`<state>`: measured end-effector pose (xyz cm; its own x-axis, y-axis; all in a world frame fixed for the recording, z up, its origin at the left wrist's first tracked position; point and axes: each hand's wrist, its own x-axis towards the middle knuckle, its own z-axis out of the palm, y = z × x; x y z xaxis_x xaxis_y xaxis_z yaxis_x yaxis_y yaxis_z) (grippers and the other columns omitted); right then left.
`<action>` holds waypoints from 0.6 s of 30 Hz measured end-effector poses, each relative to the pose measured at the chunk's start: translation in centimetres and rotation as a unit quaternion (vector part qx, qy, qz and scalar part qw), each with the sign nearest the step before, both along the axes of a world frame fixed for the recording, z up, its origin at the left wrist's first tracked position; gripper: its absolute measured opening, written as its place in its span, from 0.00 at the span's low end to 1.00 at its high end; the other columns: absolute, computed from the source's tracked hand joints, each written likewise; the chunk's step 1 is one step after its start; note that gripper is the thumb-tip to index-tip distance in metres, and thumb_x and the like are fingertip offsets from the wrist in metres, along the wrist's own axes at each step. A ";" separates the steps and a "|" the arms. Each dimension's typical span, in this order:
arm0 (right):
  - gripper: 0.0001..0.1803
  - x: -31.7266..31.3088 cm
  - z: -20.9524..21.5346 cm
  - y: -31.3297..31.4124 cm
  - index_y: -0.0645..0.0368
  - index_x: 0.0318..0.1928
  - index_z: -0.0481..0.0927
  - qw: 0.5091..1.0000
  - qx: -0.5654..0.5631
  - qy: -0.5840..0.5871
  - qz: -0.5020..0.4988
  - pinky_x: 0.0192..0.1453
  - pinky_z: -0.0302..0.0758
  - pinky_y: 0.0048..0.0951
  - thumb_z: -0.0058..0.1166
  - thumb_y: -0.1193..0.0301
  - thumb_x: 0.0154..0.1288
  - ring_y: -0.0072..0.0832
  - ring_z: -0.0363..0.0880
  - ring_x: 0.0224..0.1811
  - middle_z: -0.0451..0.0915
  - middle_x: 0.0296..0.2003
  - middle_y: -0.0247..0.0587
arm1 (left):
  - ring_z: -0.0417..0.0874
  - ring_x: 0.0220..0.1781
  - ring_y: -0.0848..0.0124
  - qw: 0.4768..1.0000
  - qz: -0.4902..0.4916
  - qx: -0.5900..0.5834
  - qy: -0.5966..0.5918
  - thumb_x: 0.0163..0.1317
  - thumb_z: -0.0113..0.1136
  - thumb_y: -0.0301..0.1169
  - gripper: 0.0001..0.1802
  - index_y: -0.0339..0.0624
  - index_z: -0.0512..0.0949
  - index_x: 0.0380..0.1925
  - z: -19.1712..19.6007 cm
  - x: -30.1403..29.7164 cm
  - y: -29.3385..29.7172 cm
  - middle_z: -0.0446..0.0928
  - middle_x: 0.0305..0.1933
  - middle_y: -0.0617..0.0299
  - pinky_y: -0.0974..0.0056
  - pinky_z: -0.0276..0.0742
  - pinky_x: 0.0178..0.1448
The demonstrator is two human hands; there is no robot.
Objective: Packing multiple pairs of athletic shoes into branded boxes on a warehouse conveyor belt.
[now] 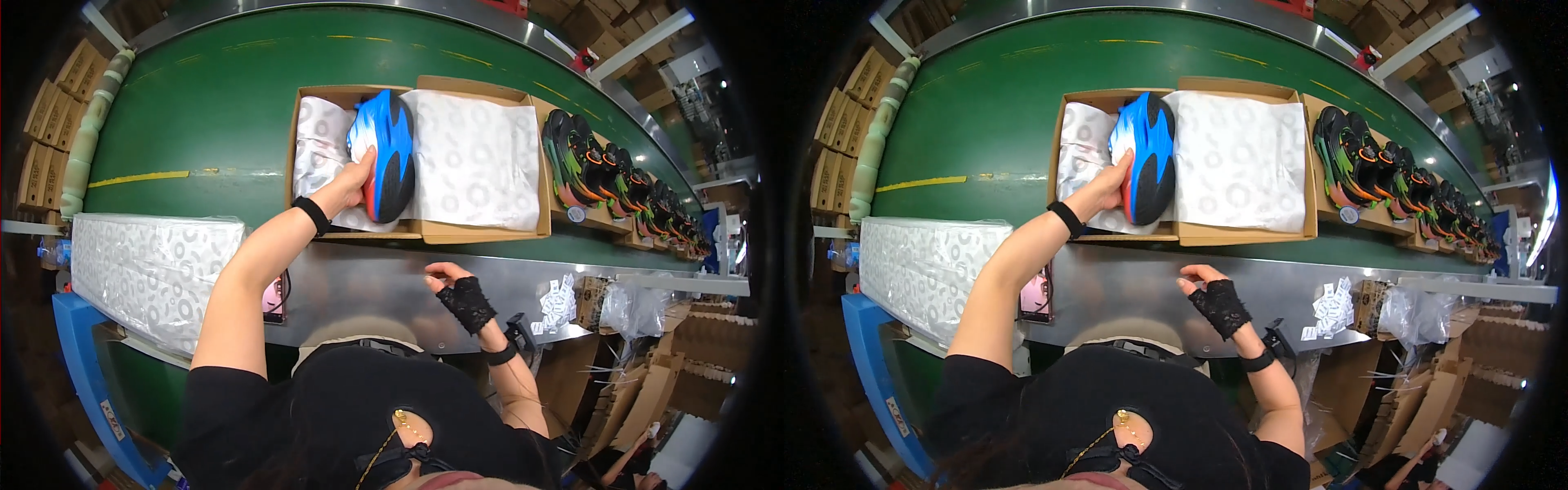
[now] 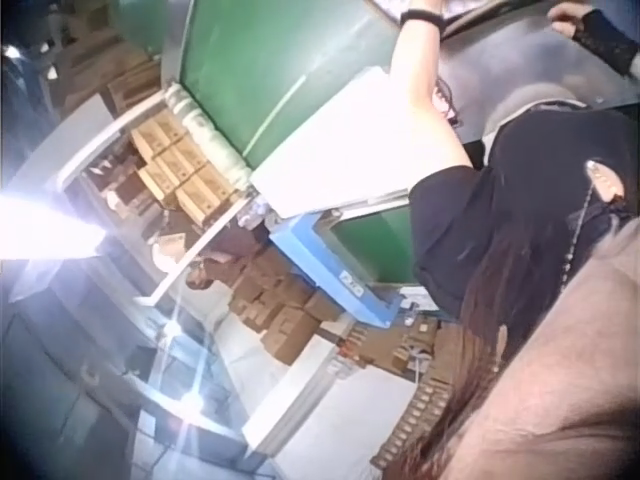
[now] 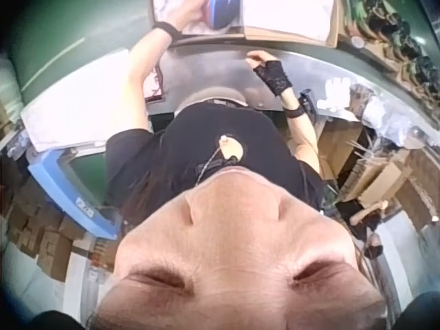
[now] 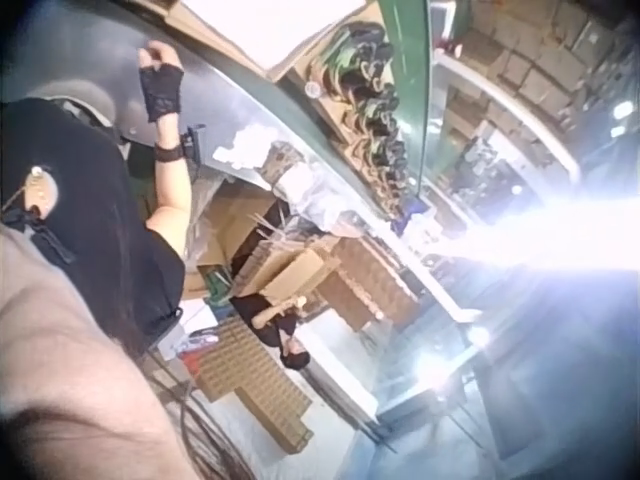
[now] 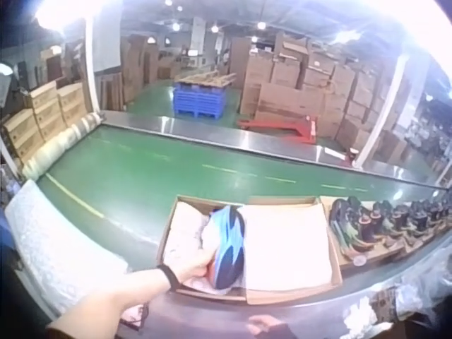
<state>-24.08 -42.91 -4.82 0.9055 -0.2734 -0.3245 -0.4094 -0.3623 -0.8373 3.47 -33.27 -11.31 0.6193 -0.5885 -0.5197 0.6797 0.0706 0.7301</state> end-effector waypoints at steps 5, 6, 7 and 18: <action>0.21 2.8 -4.2 -1.4 0.58 0.43 0.71 0.881 0.379 -0.001 -0.282 0.39 0.70 0.27 0.57 0.60 0.52 0.29 0.74 0.39 0.75 0.39 0.36 | 0.68 0.51 0.45 0.968 -0.201 0.114 0.097 0.58 0.43 0.53 0.38 0.28 0.55 0.54 1.8 -0.1 -1.3 0.60 0.53 0.33 0.50 0.67 0.53; 0.21 4.0 -3.9 -1.8 0.58 0.43 0.71 0.883 0.379 0.002 -0.277 0.39 0.70 0.27 0.57 0.60 0.52 0.29 0.74 0.39 0.75 0.39 0.36 | 0.70 0.51 0.49 0.972 -0.187 0.120 0.080 0.58 0.45 0.52 0.35 0.28 0.59 0.52 1.7 -0.8 -1.2 0.64 0.52 0.36 0.54 0.69 0.52; 0.19 5.1 -3.2 -1.9 0.58 0.42 0.71 0.835 0.430 -0.024 -0.343 0.39 0.71 0.29 0.57 0.63 0.52 0.29 0.74 0.39 0.74 0.39 0.37 | 0.70 0.51 0.49 0.972 -0.185 0.119 0.083 0.58 0.45 0.52 0.35 0.28 0.59 0.52 1.7 -1.1 -0.6 0.64 0.52 0.36 0.54 0.69 0.52; 0.26 8.4 -5.8 -0.4 0.67 0.51 0.64 0.849 -0.387 -0.287 -0.217 0.49 0.63 0.38 0.49 0.80 0.46 0.40 0.65 0.52 0.64 0.51 0.55 | 0.76 0.27 0.68 0.884 -0.128 0.168 -0.417 0.62 0.43 0.46 0.25 0.35 0.78 0.24 5.0 -5.6 14.0 0.77 0.23 0.56 0.66 0.71 0.36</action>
<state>-15.70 -43.35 -10.63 0.6135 -0.5524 0.5644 -0.2507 -0.8139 -0.5241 -2.11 -19.28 -6.31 0.7380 -0.6646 -0.1171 -0.1431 -0.3236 0.9353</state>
